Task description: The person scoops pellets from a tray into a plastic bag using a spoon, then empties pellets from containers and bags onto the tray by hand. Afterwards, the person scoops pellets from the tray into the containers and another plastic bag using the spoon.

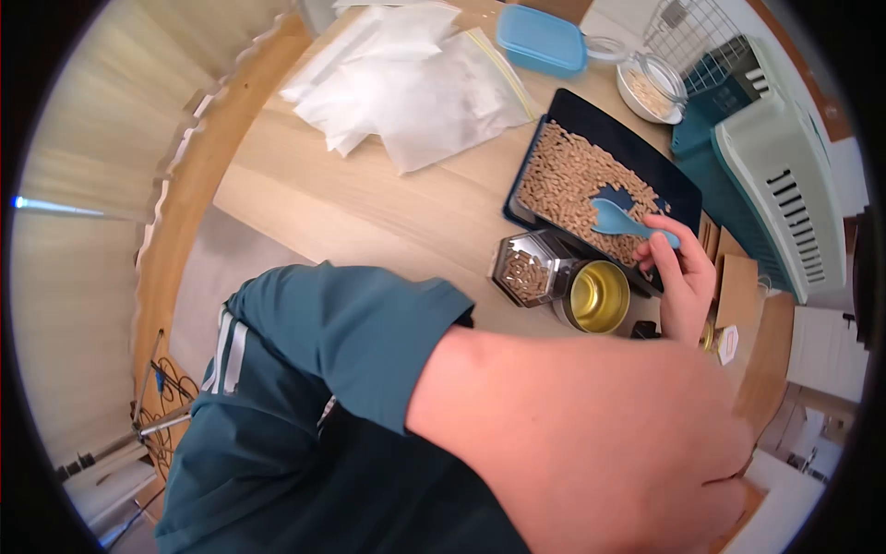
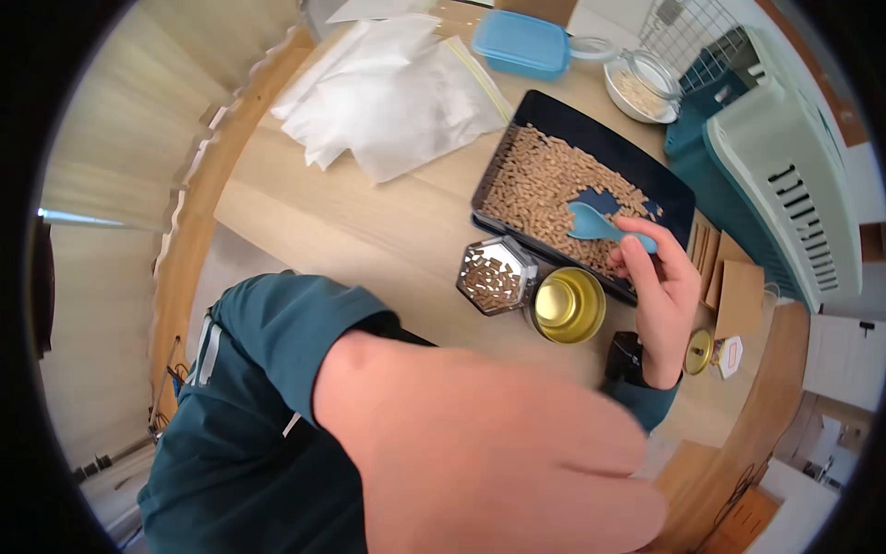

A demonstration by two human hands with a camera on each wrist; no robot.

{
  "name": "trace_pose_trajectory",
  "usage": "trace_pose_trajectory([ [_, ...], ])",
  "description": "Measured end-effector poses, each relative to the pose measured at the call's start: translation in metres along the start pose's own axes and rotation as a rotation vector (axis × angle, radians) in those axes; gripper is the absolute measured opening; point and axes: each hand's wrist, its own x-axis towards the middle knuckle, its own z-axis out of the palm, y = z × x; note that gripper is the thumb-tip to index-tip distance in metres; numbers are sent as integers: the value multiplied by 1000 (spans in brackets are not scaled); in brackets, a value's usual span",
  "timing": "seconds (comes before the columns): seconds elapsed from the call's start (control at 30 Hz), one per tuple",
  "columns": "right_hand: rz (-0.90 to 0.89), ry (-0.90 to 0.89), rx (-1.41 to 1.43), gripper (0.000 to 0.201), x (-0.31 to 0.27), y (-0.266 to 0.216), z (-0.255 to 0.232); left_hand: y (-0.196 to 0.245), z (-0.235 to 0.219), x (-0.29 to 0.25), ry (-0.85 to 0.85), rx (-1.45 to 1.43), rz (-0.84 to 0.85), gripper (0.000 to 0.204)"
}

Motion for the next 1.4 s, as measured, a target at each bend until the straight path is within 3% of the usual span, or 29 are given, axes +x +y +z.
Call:
trace_pose_trajectory([
  [0.13,-4,-10,-23,23,0,1,-1,-4,14,-6,-95,-25,-41,26],
  [0.2,-8,-10,-18,23,1,0,0,-8,46,-14,264,41,118,35],
  [0.23,-6,-10,-20,23,0,1,-1,-7,46,-23,262,34,116,35],
  [0.3,-12,-3,-10,23,0,1,0,-7,17,-32,-107,93,67,31],
  [0.37,-14,8,-3,23,0,2,-1,-22,-10,-32,-266,209,-31,17],
  [0.43,54,21,57,23,1,4,0,-71,-25,-46,-147,313,-104,19],
  [0.5,37,20,-1,23,4,4,-1,-113,-56,-52,-47,447,-307,25],
  [0.6,65,25,35,23,14,3,0,-173,-89,-85,132,397,-766,39],
  [0.63,62,38,28,23,17,1,-1,-184,-95,-92,196,341,-893,43],
  [0.67,69,15,28,22,19,0,-1,-188,-96,-95,191,332,-886,43],
  [0.73,97,-4,43,20,23,-6,4,-195,-98,-100,322,189,-1177,44],
  [0.87,106,-46,108,20,32,-7,9,-199,-90,-108,304,131,-1303,43],
  [1.1,210,-16,82,22,44,-5,9,-211,-86,-125,394,-130,-1308,32],
  [1.27,213,-4,88,22,44,1,5,-209,-85,-134,403,-155,-1286,27],
  [1.4,169,173,269,24,39,1,-6,-207,-82,-137,378,-184,-1252,27],
])
